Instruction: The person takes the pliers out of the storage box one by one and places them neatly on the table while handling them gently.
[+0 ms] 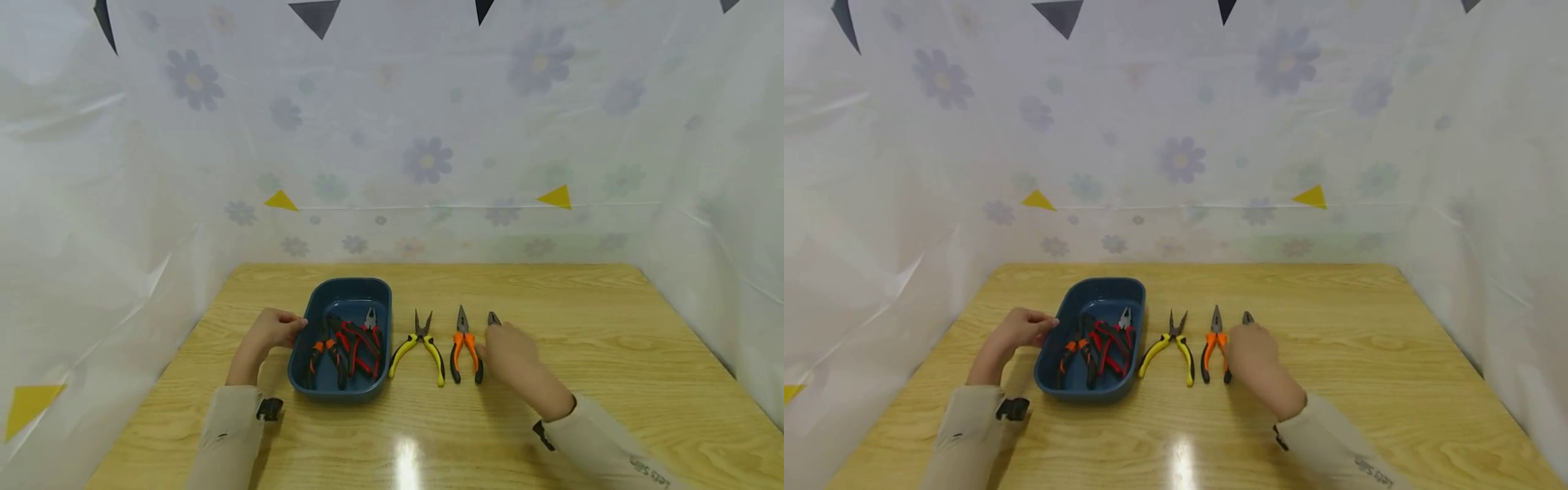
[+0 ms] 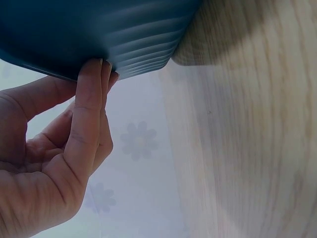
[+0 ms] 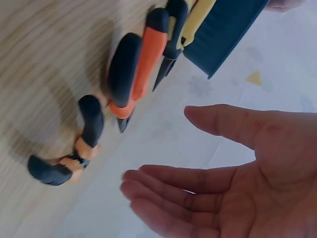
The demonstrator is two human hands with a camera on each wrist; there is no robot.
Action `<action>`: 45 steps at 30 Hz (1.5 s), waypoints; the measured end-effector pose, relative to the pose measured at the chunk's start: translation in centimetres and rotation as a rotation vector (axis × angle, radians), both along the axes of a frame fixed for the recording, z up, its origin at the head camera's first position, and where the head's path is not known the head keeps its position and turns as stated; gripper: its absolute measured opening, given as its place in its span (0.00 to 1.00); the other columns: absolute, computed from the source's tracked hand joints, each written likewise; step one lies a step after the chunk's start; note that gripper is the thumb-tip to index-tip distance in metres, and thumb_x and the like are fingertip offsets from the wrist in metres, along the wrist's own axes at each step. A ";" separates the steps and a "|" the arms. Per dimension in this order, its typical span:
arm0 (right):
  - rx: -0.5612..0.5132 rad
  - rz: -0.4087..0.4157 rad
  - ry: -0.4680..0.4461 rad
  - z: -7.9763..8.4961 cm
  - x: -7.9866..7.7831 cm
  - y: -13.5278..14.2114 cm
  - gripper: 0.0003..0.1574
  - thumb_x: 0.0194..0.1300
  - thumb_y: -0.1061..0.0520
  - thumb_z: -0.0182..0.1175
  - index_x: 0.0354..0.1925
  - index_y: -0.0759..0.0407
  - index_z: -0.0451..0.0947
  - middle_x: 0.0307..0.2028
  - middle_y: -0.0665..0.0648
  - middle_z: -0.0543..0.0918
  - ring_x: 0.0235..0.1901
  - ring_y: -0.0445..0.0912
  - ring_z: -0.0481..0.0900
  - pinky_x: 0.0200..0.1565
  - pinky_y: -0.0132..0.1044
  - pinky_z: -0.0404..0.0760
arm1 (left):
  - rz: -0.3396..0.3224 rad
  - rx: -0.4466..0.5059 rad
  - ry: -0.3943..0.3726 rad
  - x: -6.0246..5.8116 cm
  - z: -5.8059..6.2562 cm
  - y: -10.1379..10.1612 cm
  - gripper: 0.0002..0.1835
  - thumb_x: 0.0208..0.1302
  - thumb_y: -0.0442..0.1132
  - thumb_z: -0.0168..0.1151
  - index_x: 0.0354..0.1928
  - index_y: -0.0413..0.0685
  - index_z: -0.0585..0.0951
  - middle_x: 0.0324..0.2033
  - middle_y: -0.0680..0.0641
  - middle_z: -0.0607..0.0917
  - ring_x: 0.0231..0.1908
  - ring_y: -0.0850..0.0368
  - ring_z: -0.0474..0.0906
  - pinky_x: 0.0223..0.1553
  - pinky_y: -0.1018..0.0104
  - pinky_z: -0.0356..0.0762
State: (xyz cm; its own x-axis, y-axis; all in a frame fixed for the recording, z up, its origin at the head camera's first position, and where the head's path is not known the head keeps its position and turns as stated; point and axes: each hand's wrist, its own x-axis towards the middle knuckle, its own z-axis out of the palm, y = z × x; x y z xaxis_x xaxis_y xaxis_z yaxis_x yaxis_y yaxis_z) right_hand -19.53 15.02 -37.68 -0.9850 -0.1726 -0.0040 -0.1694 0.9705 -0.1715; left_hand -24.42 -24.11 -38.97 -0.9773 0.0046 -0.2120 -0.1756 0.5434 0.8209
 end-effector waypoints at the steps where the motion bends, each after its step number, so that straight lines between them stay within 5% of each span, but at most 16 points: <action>1: -0.011 0.003 0.012 0.1 0.0 -0.2 0.20 0.59 0.52 0.57 0.16 0.59 0.69 0.15 0.56 0.67 0.14 0.45 0.64 0.12 0.30 0.60 | 0.005 0.002 -0.001 0.0 0.0 0.0 0.17 0.62 0.38 0.54 0.46 0.29 0.76 0.29 0.41 0.81 0.26 0.57 0.77 0.33 0.59 0.79; 8: -0.114 0.052 0.123 1.1 0.1 -2.5 0.16 0.60 0.52 0.56 0.24 0.63 0.72 0.22 0.57 0.68 0.19 0.46 0.64 0.17 0.33 0.65 | 0.011 -0.008 -0.007 0.0 -0.2 0.1 0.17 0.62 0.39 0.54 0.46 0.31 0.76 0.30 0.41 0.80 0.27 0.57 0.77 0.34 0.59 0.79; 15: -0.238 0.125 0.222 1.2 0.0 -5.2 0.17 0.62 0.53 0.54 0.41 0.66 0.75 0.37 0.60 0.74 0.34 0.50 0.74 0.30 0.37 0.77 | 0.003 -0.001 0.002 -0.1 -0.2 0.2 0.17 0.62 0.39 0.54 0.46 0.30 0.76 0.32 0.38 0.81 0.27 0.56 0.78 0.34 0.58 0.79; 22: -0.357 0.232 0.308 1.1 0.3 -7.9 0.14 0.60 0.55 0.56 0.41 0.64 0.76 0.35 0.56 0.73 0.30 0.44 0.70 0.25 0.29 0.73 | 0.006 0.005 0.002 -0.1 -0.2 0.4 0.17 0.62 0.38 0.54 0.46 0.30 0.76 0.32 0.39 0.81 0.28 0.55 0.78 0.34 0.58 0.79; 45: -0.360 0.429 0.186 -1.4 -1.4 -14.5 0.21 0.61 0.53 0.55 0.47 0.68 0.71 0.43 0.59 0.70 0.42 0.48 0.71 0.39 0.34 0.76 | 0.012 -0.005 -0.001 0.0 0.0 0.6 0.18 0.62 0.38 0.54 0.47 0.29 0.75 0.32 0.38 0.81 0.28 0.55 0.79 0.33 0.59 0.80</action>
State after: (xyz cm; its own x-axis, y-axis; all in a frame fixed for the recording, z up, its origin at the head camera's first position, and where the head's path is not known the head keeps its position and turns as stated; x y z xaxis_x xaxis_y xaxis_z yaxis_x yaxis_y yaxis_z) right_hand -20.91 0.56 -39.03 -0.8054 -0.5143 0.2948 -0.5928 0.6950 -0.4069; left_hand -24.42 -23.49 -38.94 -0.9770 -0.0088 -0.2131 -0.1832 0.5456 0.8178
